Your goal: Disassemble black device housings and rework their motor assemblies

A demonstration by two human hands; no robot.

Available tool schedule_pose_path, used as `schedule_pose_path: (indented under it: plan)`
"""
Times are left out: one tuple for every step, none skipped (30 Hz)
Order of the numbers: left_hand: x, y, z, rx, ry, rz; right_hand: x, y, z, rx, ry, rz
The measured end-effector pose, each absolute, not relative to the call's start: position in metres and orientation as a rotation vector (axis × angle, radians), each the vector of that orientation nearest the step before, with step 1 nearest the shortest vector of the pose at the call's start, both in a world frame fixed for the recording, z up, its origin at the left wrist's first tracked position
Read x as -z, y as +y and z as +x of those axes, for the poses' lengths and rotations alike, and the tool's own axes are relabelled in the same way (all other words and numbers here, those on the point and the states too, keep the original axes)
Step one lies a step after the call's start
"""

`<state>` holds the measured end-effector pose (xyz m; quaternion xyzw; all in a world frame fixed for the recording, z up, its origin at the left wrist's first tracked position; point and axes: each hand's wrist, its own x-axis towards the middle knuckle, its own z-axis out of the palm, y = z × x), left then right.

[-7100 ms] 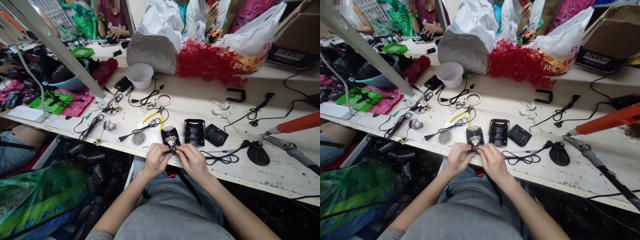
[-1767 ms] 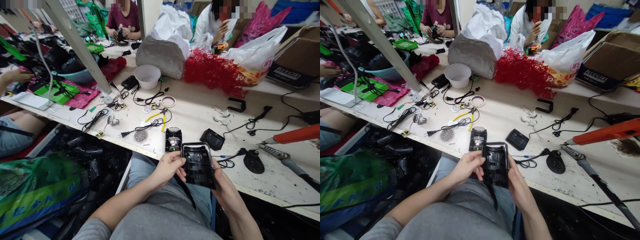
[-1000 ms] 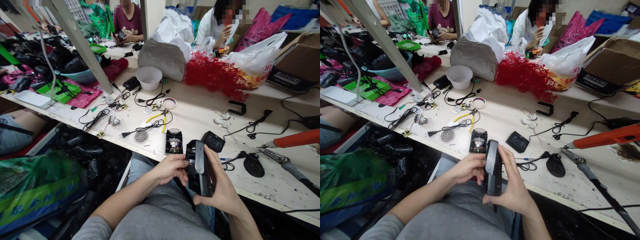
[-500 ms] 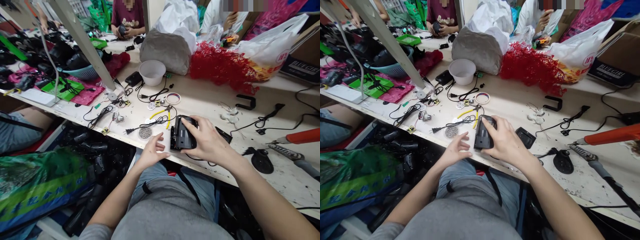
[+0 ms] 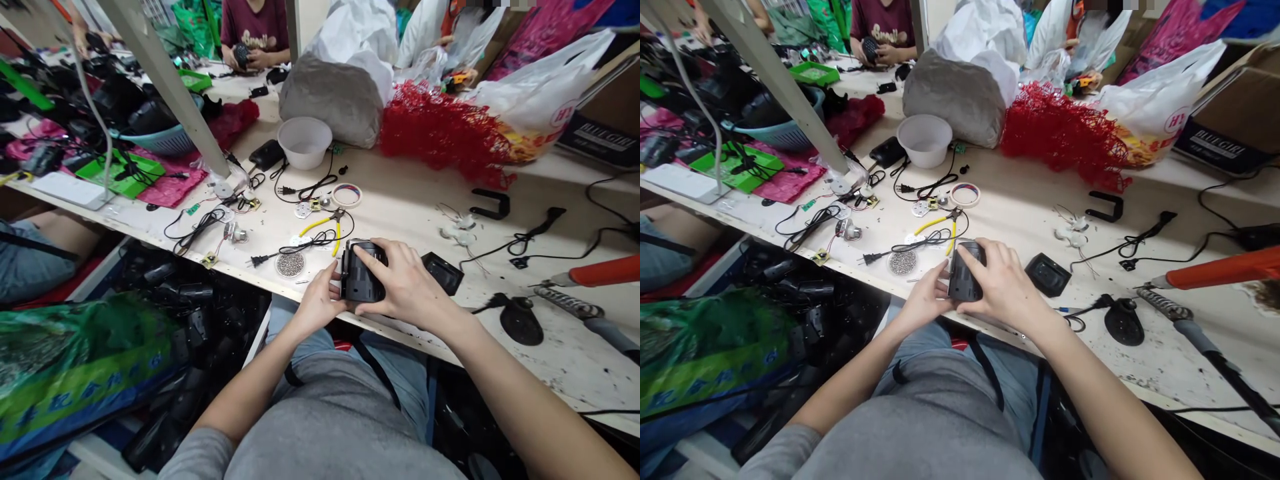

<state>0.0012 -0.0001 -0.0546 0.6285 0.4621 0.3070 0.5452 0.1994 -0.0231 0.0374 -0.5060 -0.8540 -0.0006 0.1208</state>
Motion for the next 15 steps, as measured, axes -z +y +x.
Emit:
schedule_pose_path:
  plan:
    - [0.055,0.000,0.001,-0.724,1.094,1.499,-0.035,-0.022,0.198,-0.009,-2.491,-1.479]
    - [0.055,0.000,0.001,-0.718,1.094,1.505,-0.033,-0.021,0.197,-0.017,-2.490,-1.479]
    - [0.055,0.000,0.001,-0.711,1.096,1.506,-0.031,-0.019,0.197,-0.021,-2.492,-1.476]
    - [0.054,0.000,0.001,-0.706,1.099,1.505,-0.030,-0.017,0.197,-0.025,-2.498,-1.473]
    - [0.054,0.000,0.001,-0.705,1.099,1.503,-0.028,-0.016,0.197,-0.027,-2.506,-1.474]
    - [0.054,0.000,0.001,-0.708,1.098,1.501,-0.027,-0.014,0.197,-0.027,-2.516,-1.476]
    - [0.053,0.000,0.001,-0.714,1.095,1.499,-0.026,-0.013,0.197,-0.026,-2.526,-1.481]
    - [0.053,0.000,0.001,-0.721,1.093,1.498,-0.025,-0.012,0.197,-0.023,-2.536,-1.487]
    - [0.053,0.000,0.001,-0.728,1.092,1.497,-0.024,-0.012,0.197,-0.020,-2.547,-1.493]
    - [0.053,0.000,0.001,-0.732,1.092,1.496,-0.023,-0.012,0.196,-0.018,-2.557,-1.497]
    - [0.053,0.000,0.002,-0.733,1.091,1.494,-0.023,-0.011,0.196,-0.016,-2.565,-1.500]
    - [0.054,0.001,0.002,-0.734,1.090,1.491,-0.023,-0.011,0.196,-0.015,-2.571,-1.502]
    - [0.054,0.001,0.002,-0.734,1.087,1.489,-0.023,-0.011,0.196,-0.014,-2.574,-1.505]
    - [0.054,0.001,0.002,-0.733,1.085,1.490,-0.023,-0.011,0.196,-0.012,-2.575,-1.510]
    - [0.055,0.001,0.002,-0.730,1.082,1.493,-0.023,-0.011,0.195,-0.010,-2.574,-1.518]
